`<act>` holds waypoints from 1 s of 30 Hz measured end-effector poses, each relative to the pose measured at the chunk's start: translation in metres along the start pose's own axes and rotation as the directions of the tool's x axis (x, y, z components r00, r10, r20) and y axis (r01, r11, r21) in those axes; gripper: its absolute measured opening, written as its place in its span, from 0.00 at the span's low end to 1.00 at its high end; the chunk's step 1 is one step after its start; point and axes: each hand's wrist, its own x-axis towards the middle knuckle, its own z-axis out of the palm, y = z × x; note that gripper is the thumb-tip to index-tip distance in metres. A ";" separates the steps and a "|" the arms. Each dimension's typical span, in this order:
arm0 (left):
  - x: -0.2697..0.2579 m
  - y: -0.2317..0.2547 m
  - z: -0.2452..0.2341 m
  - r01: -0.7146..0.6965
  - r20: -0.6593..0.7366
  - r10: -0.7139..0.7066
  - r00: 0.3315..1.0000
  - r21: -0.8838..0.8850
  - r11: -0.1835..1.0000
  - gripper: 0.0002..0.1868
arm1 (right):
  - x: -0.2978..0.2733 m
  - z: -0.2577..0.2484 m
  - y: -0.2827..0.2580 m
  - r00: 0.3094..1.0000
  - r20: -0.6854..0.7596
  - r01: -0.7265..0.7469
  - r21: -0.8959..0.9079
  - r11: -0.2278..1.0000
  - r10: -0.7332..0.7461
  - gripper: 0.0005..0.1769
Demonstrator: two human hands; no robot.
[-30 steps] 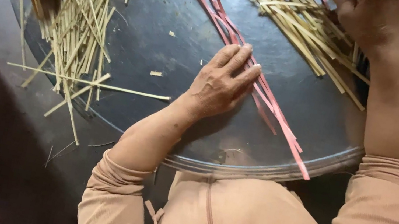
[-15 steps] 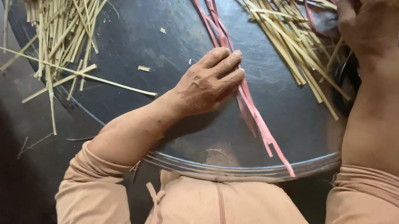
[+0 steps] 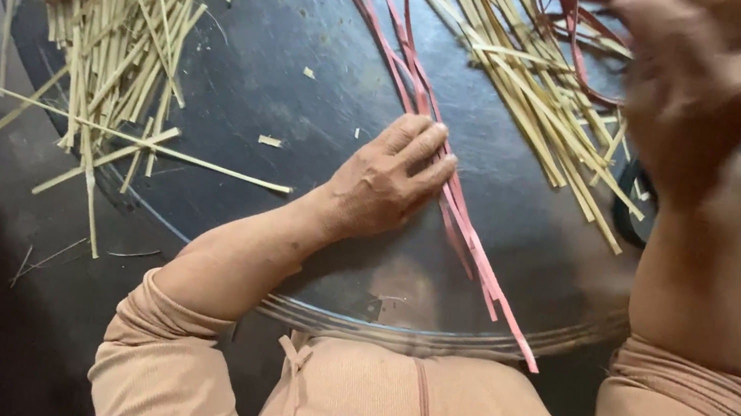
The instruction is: A person weaves thin natural and red-dyed bamboo strips together on a metal tray to form a circular base.
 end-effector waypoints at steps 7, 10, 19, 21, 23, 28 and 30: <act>0.010 0.004 -0.009 -0.021 -0.033 0.022 0.999 0.029 0.999 0.03 | 0.022 0.068 0.003 0.949 0.311 -0.040 -0.047 0.998 0.053 0.15; 0.008 0.003 -0.010 -0.031 -0.045 0.030 0.999 -0.021 0.999 0.06 | 0.022 0.100 0.005 0.959 0.251 -0.156 0.089 0.984 0.129 0.05; -0.003 0.002 0.002 0.038 0.001 -0.038 0.999 0.065 0.997 0.12 | 0.018 0.123 -0.008 0.767 0.555 -0.558 0.329 0.762 0.322 0.13; -0.005 0.000 0.004 0.064 0.013 -0.064 0.998 0.034 0.997 0.13 | 0.012 0.134 -0.007 0.787 0.525 -0.523 0.288 0.802 0.325 0.14; -0.005 0.001 0.008 0.085 0.031 -0.085 0.996 -0.007 0.996 0.14 | 0.007 0.138 -0.007 0.801 0.496 -0.498 0.239 0.834 0.336 0.17; 0.010 0.007 -0.002 0.120 -0.106 -0.121 0.987 -0.017 0.993 0.05 | 0.010 0.135 -0.007 0.887 0.344 -0.412 0.287 0.865 0.308 0.11; 0.002 0.007 0.007 0.128 -0.087 -0.126 0.988 0.017 0.992 0.06 | 0.022 0.122 -0.014 0.845 0.367 -0.519 0.392 0.759 0.389 0.10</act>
